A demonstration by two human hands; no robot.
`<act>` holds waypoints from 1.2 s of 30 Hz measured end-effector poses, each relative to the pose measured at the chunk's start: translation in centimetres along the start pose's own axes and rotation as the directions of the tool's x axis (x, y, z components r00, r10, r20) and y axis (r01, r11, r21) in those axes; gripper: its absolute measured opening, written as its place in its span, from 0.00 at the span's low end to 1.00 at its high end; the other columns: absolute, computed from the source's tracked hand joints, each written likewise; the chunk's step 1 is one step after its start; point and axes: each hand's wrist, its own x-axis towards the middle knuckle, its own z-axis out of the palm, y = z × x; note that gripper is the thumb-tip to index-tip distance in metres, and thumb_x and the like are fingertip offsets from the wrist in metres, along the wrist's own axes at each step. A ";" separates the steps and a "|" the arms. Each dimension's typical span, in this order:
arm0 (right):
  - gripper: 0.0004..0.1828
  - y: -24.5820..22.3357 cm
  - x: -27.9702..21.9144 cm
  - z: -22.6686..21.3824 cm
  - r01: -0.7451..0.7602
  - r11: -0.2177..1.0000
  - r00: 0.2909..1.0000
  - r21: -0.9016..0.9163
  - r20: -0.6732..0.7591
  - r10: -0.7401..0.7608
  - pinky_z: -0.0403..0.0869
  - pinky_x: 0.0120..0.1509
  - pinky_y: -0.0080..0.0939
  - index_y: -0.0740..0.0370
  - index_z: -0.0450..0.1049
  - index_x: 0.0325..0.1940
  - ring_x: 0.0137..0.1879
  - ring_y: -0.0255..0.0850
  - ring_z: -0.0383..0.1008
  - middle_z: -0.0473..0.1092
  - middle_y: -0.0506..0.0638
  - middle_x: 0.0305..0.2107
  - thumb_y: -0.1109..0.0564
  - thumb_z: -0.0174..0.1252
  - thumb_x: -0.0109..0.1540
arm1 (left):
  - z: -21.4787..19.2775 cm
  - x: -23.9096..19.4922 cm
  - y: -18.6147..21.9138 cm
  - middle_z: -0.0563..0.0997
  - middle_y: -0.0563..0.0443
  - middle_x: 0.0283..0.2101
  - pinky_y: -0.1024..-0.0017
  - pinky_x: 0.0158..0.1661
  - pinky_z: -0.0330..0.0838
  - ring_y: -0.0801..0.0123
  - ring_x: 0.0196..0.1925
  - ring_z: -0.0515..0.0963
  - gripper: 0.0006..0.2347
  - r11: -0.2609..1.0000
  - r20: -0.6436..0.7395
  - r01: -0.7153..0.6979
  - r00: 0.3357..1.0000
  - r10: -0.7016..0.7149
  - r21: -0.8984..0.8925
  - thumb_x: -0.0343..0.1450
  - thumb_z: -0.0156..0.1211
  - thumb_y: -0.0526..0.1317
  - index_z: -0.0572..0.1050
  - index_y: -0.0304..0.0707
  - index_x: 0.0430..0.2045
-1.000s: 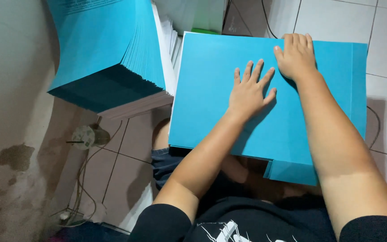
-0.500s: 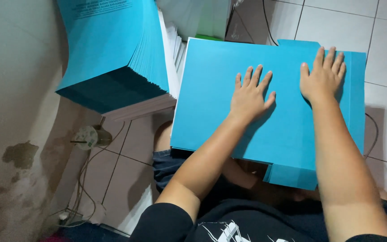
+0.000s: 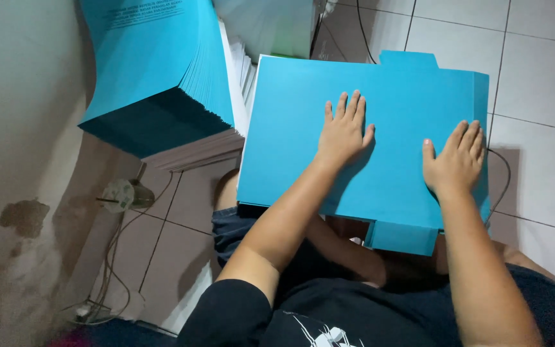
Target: The person is sitting on the floor, picking up blue folders one by one from a large stack and placing them onto a new stack, ensuring they are properly aligned.
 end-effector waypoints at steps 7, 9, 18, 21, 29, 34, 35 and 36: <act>0.47 0.4 0.1 0.4 -0.002 1.000 1.000 0.012 -0.024 0.002 0.44 0.81 0.62 0.70 0.41 0.82 0.81 0.61 0.38 0.39 0.67 0.77 0.33 0.38 0.71 | -0.9 -9.5 7.9 0.45 0.37 0.79 0.48 0.74 0.43 0.50 0.82 0.43 0.32 0.973 0.207 0.186 0.955 -0.211 0.135 0.77 0.38 0.53 0.48 0.31 0.74; 0.48 0.3 0.0 0.2 -0.019 1.000 1.000 0.003 0.007 0.019 0.44 0.82 0.61 0.69 0.38 0.82 0.82 0.58 0.35 0.36 0.64 0.78 0.32 0.37 0.71 | -3.6 -13.5 9.6 0.48 0.29 0.78 0.50 0.77 0.42 0.45 0.82 0.47 0.35 0.994 0.044 0.099 0.994 -0.098 -0.045 0.76 0.44 0.54 0.50 0.22 0.73; 0.48 0.3 -0.2 -0.2 -0.009 1.000 1.000 0.028 0.018 0.009 0.42 0.82 0.60 0.70 0.38 0.82 0.83 0.59 0.34 0.36 0.66 0.78 0.32 0.38 0.71 | 2.0 -5.3 6.4 0.49 0.32 0.78 0.52 0.76 0.47 0.45 0.81 0.48 0.38 0.982 0.091 0.169 0.983 -0.161 -0.085 0.74 0.48 0.57 0.50 0.24 0.73; 0.48 0.2 -0.1 -0.5 -0.005 1.000 1.000 0.023 0.023 0.005 0.43 0.82 0.61 0.71 0.38 0.82 0.83 0.58 0.35 0.37 0.66 0.78 0.33 0.38 0.71 | 5.0 0.0 5.2 0.53 0.33 0.77 0.51 0.74 0.52 0.45 0.80 0.52 0.36 0.982 0.005 0.182 0.983 -0.182 -0.056 0.72 0.51 0.55 0.55 0.26 0.71; 0.45 -0.4 -0.8 -1.4 0.019 0.998 1.000 0.066 0.003 -0.019 0.44 0.82 0.64 0.78 0.45 0.80 0.82 0.65 0.39 0.41 0.74 0.76 0.39 0.42 0.71 | 6.6 9.7 1.8 0.47 0.31 0.78 0.43 0.77 0.39 0.46 0.82 0.45 0.33 0.986 0.150 0.169 0.975 -0.165 -0.011 0.78 0.40 0.55 0.52 0.26 0.73; 0.44 -0.6 -0.6 -1.3 0.021 0.998 1.000 0.052 0.001 -0.021 0.45 0.81 0.64 0.76 0.46 0.80 0.82 0.64 0.39 0.42 0.73 0.76 0.39 0.41 0.72 | 3.5 7.5 1.6 0.46 0.34 0.79 0.41 0.76 0.38 0.48 0.82 0.44 0.31 0.994 0.174 0.113 0.978 -0.113 0.010 0.80 0.33 0.56 0.52 0.29 0.74; 0.44 -0.4 -0.5 -1.1 0.019 0.999 1.000 0.049 -0.008 -0.019 0.45 0.81 0.64 0.76 0.46 0.80 0.82 0.64 0.39 0.42 0.73 0.76 0.39 0.41 0.72 | 2.7 6.3 1.8 0.47 0.35 0.79 0.39 0.75 0.38 0.48 0.82 0.44 0.31 0.997 0.186 0.072 0.980 -0.068 -0.011 0.80 0.33 0.55 0.52 0.32 0.75; 0.43 -0.3 -0.5 -0.8 0.017 0.999 1.000 0.047 -0.014 -0.016 0.45 0.81 0.65 0.76 0.46 0.80 0.82 0.64 0.39 0.42 0.73 0.76 0.39 0.40 0.72 | 1.9 4.9 1.9 0.47 0.37 0.80 0.38 0.75 0.38 0.48 0.82 0.44 0.30 0.999 0.200 0.031 0.979 -0.025 -0.031 0.80 0.32 0.55 0.51 0.35 0.75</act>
